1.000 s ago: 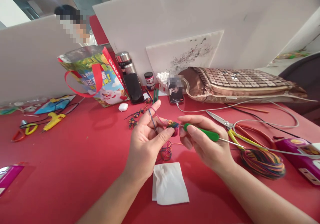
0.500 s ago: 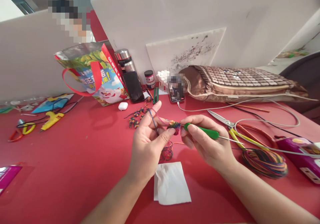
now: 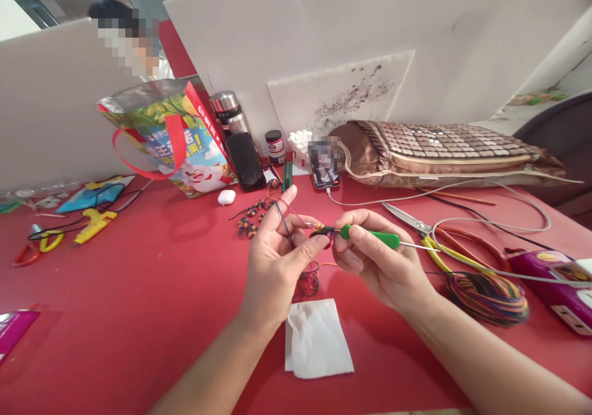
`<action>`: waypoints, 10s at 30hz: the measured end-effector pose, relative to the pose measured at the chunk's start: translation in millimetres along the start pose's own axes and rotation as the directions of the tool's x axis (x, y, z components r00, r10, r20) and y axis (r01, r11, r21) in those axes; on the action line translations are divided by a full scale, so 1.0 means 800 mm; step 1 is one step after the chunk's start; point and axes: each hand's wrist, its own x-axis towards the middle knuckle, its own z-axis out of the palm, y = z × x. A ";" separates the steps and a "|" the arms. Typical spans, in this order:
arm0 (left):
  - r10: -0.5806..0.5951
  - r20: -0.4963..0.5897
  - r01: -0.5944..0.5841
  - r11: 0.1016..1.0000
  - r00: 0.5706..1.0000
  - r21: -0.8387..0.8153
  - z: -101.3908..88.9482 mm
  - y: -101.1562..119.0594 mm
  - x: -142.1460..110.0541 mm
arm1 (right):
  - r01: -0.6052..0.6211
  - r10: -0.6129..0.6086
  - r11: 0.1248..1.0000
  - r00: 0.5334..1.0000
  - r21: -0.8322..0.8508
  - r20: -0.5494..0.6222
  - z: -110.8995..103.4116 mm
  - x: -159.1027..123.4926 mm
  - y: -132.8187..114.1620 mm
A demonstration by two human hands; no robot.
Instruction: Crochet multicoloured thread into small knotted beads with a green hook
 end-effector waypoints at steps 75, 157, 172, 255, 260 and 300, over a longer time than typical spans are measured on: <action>0.034 -0.100 -0.037 0.999 0.994 -0.034 0.005 0.006 -0.021 | 0.036 -0.033 0.998 0.997 -0.052 0.064 -0.003 -0.010 0.013; 0.157 -0.077 -0.136 0.965 0.985 0.225 0.001 0.006 -0.035 | -0.037 0.048 0.991 0.995 -0.127 0.089 -0.001 -0.015 0.006; 0.113 -0.061 -0.096 0.969 0.992 0.227 0.003 0.013 -0.029 | -0.019 0.030 0.989 0.997 -0.144 0.073 -0.003 -0.015 0.005; -0.092 0.068 0.096 0.993 0.993 -0.066 -0.030 -0.017 0.007 | 0.382 -0.348 0.560 0.914 -0.735 0.209 -0.019 -0.017 0.043; -0.071 0.050 0.070 0.997 0.996 0.006 -0.032 -0.017 0.007 | 0.350 -0.341 0.596 0.925 -0.723 0.166 -0.019 -0.015 0.043; -0.020 -0.047 0.016 0.997 0.999 -0.082 -0.030 -0.030 0.012 | 0.473 -0.379 0.366 0.862 -0.801 0.336 -0.010 -0.015 0.049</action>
